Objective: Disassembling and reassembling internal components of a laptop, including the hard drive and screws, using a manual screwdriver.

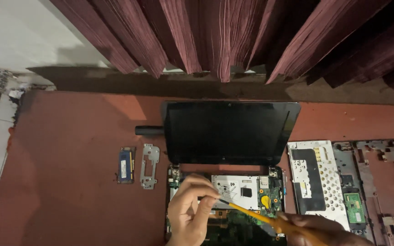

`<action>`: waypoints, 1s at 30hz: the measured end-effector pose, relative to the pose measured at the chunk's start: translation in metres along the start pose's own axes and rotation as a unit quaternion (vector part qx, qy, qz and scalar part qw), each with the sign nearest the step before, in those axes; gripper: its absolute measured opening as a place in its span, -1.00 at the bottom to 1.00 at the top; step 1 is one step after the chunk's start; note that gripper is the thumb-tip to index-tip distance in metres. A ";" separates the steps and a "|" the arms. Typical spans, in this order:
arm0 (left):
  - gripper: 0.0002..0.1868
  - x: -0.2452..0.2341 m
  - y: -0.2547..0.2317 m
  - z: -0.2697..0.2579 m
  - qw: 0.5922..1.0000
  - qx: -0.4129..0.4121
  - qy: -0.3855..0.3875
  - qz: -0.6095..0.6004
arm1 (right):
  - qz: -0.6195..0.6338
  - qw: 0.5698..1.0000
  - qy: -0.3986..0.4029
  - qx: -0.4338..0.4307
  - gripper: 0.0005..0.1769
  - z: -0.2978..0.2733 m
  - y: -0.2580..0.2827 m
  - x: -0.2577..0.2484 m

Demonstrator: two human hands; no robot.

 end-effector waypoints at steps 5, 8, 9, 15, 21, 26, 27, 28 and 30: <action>-0.82 -0.003 -0.002 0.005 1.000 0.013 0.009 0.009 | -0.190 0.868 -0.135 -0.439 -0.65 -0.028 -0.012 0.045; -0.83 -0.005 -0.001 0.004 1.000 0.021 0.009 0.019 | -0.056 0.901 -0.011 -0.431 -0.69 -0.028 -0.008 0.024; -0.84 -0.005 -0.001 0.004 0.999 0.038 0.012 0.035 | 0.016 0.912 0.113 -0.394 -0.71 -0.021 -0.011 0.007; -0.85 -0.009 -0.002 0.005 0.986 0.100 0.029 0.131 | -0.121 0.943 0.077 -0.299 -0.51 -0.006 -0.032 -0.032; -0.93 -0.007 0.012 0.001 0.973 0.169 0.024 0.157 | -0.096 0.878 0.289 -0.369 -0.73 -0.012 0.030 -0.008; -0.61 -0.008 0.026 0.004 0.976 0.108 0.119 0.145 | -0.177 0.792 0.311 -0.495 -0.14 -0.005 0.056 0.058; -0.55 -0.008 0.031 0.005 0.968 0.056 0.161 0.183 | -0.262 0.819 -0.078 -0.505 -0.40 -0.010 0.060 0.102; -0.46 -0.007 0.035 0.006 0.954 0.003 0.202 0.220 | -0.307 0.725 -0.452 -0.420 -0.63 -0.027 0.060 0.152; -0.52 -0.004 0.043 0.004 0.926 0.042 0.247 0.281 | -0.385 0.696 -0.417 -0.440 -0.53 -0.017 0.051 0.110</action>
Point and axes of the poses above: each hand's wrist, its own z-axis towards the middle knuckle, its own x-axis out of the palm, y = z × x, the point moved 1 cm from there along z, towards the middle knuckle, and after that the axes turned 6 degrees about -z, right-handed, at the moved point
